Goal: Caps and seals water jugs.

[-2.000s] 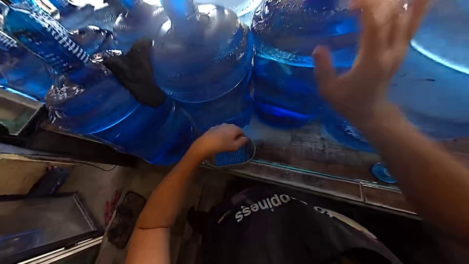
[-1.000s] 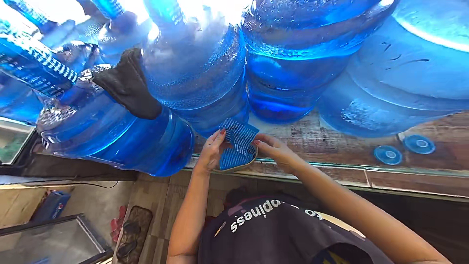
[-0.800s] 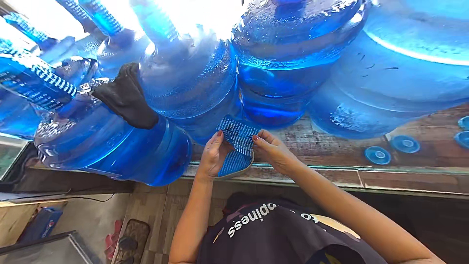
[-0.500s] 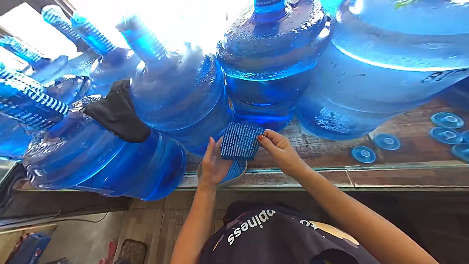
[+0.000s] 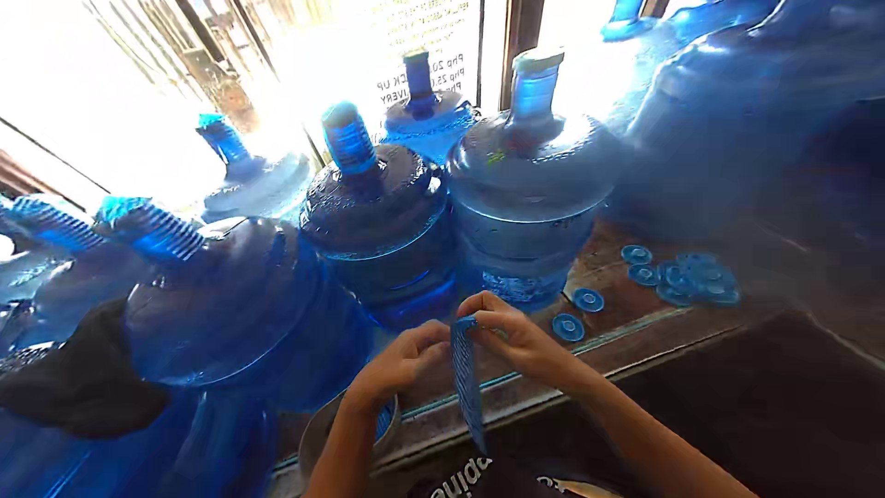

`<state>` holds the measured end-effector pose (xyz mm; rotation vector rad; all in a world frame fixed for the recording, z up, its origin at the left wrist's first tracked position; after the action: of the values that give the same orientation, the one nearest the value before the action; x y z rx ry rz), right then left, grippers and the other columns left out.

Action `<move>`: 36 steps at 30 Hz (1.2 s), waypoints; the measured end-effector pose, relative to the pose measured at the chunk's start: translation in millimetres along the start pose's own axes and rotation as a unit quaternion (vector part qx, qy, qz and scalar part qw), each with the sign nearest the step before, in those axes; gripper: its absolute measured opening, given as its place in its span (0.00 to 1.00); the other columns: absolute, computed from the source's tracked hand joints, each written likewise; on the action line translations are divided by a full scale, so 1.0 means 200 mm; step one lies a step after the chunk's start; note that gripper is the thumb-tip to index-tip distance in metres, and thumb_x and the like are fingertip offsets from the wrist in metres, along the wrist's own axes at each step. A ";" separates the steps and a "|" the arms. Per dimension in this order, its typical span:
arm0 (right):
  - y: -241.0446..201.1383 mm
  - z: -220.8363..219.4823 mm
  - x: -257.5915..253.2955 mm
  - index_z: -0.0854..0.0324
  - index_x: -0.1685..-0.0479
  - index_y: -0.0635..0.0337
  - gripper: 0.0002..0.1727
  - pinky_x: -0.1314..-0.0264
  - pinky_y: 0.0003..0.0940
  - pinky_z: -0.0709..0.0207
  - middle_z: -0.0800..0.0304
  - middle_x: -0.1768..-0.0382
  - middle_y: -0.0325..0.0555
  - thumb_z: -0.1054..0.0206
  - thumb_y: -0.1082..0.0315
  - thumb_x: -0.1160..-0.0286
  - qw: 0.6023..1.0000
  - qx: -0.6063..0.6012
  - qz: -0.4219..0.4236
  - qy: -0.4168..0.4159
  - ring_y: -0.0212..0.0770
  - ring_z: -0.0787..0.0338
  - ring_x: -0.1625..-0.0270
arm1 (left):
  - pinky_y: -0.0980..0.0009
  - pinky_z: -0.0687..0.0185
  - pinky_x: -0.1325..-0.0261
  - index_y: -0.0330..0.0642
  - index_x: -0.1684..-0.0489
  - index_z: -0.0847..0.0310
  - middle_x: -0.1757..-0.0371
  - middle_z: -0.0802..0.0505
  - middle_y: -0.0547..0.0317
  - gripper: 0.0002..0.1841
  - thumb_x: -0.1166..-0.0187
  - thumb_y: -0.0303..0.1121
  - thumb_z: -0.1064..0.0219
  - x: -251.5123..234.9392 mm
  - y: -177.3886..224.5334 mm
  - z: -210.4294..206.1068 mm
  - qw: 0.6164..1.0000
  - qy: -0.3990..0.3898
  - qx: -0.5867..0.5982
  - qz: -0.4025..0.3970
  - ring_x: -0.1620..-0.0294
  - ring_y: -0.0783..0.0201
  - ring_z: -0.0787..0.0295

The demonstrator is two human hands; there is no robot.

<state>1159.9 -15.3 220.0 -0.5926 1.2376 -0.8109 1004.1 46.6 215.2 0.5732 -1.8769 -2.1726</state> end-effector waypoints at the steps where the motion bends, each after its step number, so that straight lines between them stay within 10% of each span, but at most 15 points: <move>1: -0.02 0.04 0.00 0.11 0.53 0.71 0.15 0.29 0.19 0.28 0.15 0.45 0.51 0.38 0.66 0.14 1.000 0.014 0.010 0.004 0.27 0.20 0.35 | 0.79 0.21 0.36 0.37 0.44 0.16 0.45 0.13 0.74 0.14 0.13 0.38 0.40 -0.05 0.02 -0.02 1.000 -0.024 -0.008 -0.014 0.43 0.85 0.18; 8: -0.16 0.35 0.04 0.10 0.49 0.68 0.14 0.28 0.25 0.20 0.07 0.42 0.48 0.40 0.69 0.14 0.989 0.057 0.039 0.128 0.29 0.12 0.35 | 0.79 0.20 0.41 0.35 0.51 0.19 0.50 0.13 0.68 0.11 0.12 0.36 0.39 -0.35 0.21 -0.11 0.980 0.018 -0.101 -0.168 0.47 0.82 0.18; 13: -0.16 0.52 0.04 0.07 0.53 0.40 0.09 0.35 0.23 0.19 0.05 0.54 0.25 0.33 0.54 0.18 0.950 -0.267 -0.010 0.162 0.21 0.11 0.46 | 0.79 0.17 0.39 0.49 0.50 0.16 0.50 0.11 0.77 0.06 0.11 0.34 0.40 -0.52 0.29 -0.15 0.969 0.089 -0.035 -0.227 0.47 0.83 0.15; 21: -0.20 0.69 -0.10 0.13 0.55 0.46 0.09 0.43 0.18 0.18 0.08 0.58 0.18 0.40 0.66 0.15 0.987 -0.063 0.018 0.145 0.15 0.12 0.52 | 0.81 0.18 0.45 0.52 0.55 0.15 0.59 0.09 0.79 0.06 0.12 0.35 0.39 -0.76 0.41 -0.19 0.975 0.064 0.029 -0.210 0.54 0.84 0.14; 28: -0.19 0.80 -0.30 0.09 0.61 0.42 0.11 0.42 0.20 0.19 0.07 0.62 0.24 0.38 0.57 0.15 0.966 -0.246 -0.078 0.013 0.19 0.11 0.54 | 0.80 0.14 0.49 0.56 0.60 0.08 0.61 0.05 0.72 0.07 0.23 0.44 0.29 -0.86 0.48 -0.07 0.959 -0.045 0.252 -0.121 0.58 0.80 0.09; 36: -0.21 0.96 -0.55 0.18 0.53 0.53 0.11 0.42 0.25 0.15 0.07 0.60 0.30 0.48 0.72 0.12 0.977 -0.192 -0.086 0.013 0.24 0.09 0.53 | 0.86 0.15 0.57 0.63 0.61 0.11 0.66 0.08 0.79 0.09 0.13 0.41 0.39 -1.00 0.67 0.07 0.981 0.062 0.084 -0.164 0.64 0.86 0.13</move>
<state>1323.0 41.7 363.9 -1.0168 1.3931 -0.7273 1166.4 118.6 378.9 1.0951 -2.0303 -2.1124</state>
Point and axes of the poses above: each hand's wrist, its own x-axis away from the middle knuckle, its own z-axis out of the back of the hand, y = z × x, the point moved 6 cm from there along -x, towards the middle knuckle
